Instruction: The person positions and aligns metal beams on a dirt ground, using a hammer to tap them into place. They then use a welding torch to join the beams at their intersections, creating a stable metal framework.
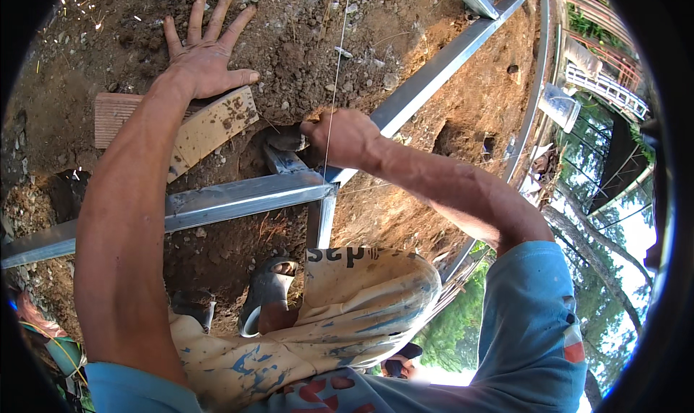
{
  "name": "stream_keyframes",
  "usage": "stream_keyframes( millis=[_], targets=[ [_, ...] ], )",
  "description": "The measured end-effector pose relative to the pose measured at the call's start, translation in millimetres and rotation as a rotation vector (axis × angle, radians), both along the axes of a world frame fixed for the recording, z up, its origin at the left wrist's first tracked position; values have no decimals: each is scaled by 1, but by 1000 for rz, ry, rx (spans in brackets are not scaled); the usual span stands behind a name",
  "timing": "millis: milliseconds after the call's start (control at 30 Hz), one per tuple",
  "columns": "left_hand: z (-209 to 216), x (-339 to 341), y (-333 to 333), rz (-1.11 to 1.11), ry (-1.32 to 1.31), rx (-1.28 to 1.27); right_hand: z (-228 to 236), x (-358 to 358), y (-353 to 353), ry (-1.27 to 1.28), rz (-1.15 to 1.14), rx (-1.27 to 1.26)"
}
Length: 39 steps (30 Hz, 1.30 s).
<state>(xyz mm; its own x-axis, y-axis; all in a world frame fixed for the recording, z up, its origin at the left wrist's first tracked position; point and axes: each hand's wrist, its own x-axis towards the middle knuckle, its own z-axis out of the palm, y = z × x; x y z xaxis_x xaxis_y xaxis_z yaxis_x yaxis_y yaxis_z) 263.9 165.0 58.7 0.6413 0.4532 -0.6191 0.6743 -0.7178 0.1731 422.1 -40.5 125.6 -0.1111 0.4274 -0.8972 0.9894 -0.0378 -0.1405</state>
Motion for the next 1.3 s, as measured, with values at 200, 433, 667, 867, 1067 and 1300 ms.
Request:
stream_keyframes(
  millis=[200, 433, 667, 867, 1067, 1300],
  targets=[
    [1, 0, 2, 16, -20, -31, 7, -1, -11, -51, -169, -36],
    [-2, -3, 0, 34, -58, -21, 41, 54, -11, 114, -126, 163],
    [-2, -2, -2, 17, -37, 9, 5, 22, 36, -11, 98, -109],
    [-2, -2, 0, 15, -43, 5, 8, -1, 0, -100, -30, -62],
    [-3, -3, -1, 23, -49, -8, 23, 4, -12, -132, -88, 20],
    [-2, -3, 0, 28, -50, -17, 42, 68, -12, 241, -89, 277]
  ],
)
